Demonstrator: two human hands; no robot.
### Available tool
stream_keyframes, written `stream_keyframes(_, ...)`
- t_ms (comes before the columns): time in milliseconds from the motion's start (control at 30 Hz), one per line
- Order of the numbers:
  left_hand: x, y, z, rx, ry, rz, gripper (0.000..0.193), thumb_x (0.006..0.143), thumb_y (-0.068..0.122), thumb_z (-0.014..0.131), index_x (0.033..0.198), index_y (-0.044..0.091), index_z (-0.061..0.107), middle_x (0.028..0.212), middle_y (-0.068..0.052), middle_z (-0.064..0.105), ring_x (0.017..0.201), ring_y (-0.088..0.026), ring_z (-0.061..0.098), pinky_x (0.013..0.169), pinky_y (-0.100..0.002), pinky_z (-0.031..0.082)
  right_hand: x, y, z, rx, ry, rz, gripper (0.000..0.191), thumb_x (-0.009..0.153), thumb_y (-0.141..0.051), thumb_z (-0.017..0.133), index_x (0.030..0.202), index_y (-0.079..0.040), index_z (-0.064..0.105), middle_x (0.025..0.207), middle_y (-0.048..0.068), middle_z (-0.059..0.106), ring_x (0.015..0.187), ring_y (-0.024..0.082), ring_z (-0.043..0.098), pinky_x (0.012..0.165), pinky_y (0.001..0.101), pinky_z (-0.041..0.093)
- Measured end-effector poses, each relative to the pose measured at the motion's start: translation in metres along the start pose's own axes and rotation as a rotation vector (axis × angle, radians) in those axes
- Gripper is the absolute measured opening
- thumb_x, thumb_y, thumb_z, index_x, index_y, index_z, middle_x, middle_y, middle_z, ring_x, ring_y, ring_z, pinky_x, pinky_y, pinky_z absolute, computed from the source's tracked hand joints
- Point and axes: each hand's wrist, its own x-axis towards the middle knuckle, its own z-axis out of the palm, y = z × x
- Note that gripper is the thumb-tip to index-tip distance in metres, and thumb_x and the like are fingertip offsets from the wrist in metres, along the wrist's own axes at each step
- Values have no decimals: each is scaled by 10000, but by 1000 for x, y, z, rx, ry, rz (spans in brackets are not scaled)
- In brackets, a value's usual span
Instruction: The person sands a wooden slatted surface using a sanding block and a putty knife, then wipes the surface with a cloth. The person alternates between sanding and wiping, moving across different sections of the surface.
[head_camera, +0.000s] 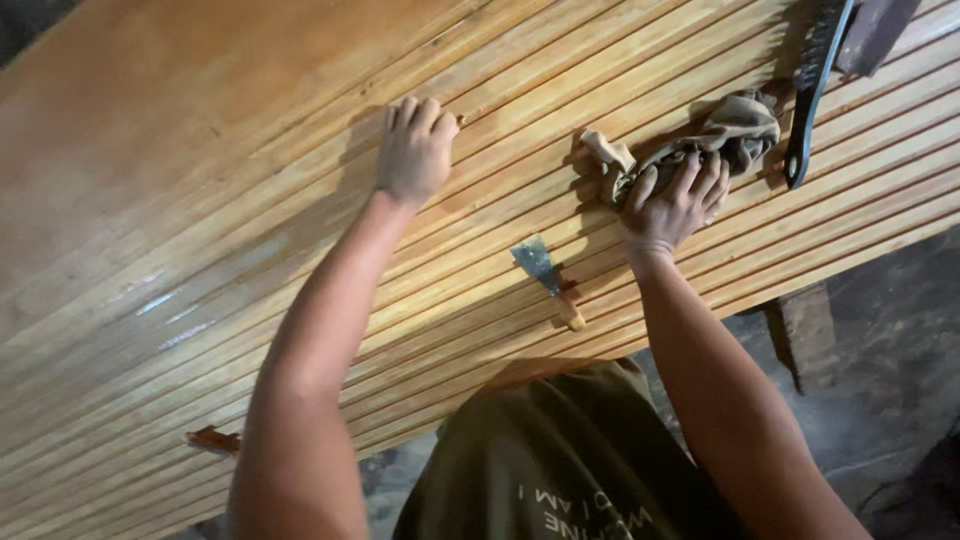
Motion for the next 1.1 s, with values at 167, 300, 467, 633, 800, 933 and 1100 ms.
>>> stream_keyframes(167,55,35,38,-46,237,91,188,930,175,616,1082,99,695,1152,-121,603,1130,-342,540,936,-508,435,0,0,-2,27,5,-10,622,919,-387,671,1340,62,582,1448,306,485,1377,505,401,1171,633,281)
stream_keyframes(300,48,40,42,11,214,150,204,960,206,612,1127,107,675,1252,-133,607,1161,-329,534,963,-504,432,-2,-1,-4,27,8,-25,577,977,-356,667,1374,54,577,1472,313,472,1398,509,390,1201,625,287)
stream_keyframes(467,-16,-1,14,14,97,157,177,966,207,611,1088,117,702,1163,-105,625,1147,-339,556,956,-514,428,-2,2,1,14,-7,-22,595,977,-358,671,1371,75,563,1483,322,458,1405,518,388,1194,633,286)
stream_keyframes(633,23,13,45,-6,57,185,135,972,229,619,956,113,686,1023,-94,608,1058,-326,567,911,-529,421,-2,9,4,-40,12,-8,610,938,-377,675,1344,67,577,1476,321,459,1387,521,389,1167,647,288)
stream_keyframes(800,33,17,33,-6,116,240,136,1000,235,627,980,105,663,1088,-75,600,1099,-299,560,943,-487,412,-2,10,3,-8,3,-19,561,949,-362,662,1329,44,592,1464,293,474,1404,502,396,1197,640,291)
stream_keyframes(933,12,6,7,-4,-23,99,170,1003,236,673,911,94,662,1006,-90,594,1026,-317,551,896,-507,409,-3,9,1,-10,-13,-14,583,977,-371,662,1368,55,583,1484,304,470,1412,502,389,1199,637,272)
stream_keyframes(1100,30,10,20,11,78,106,121,1001,233,676,947,125,678,1070,-65,610,1092,-302,556,919,-504,416,-4,7,1,-11,-34,1,577,961,-374,648,1354,44,586,1486,302,471,1420,508,380,1202,638,263)
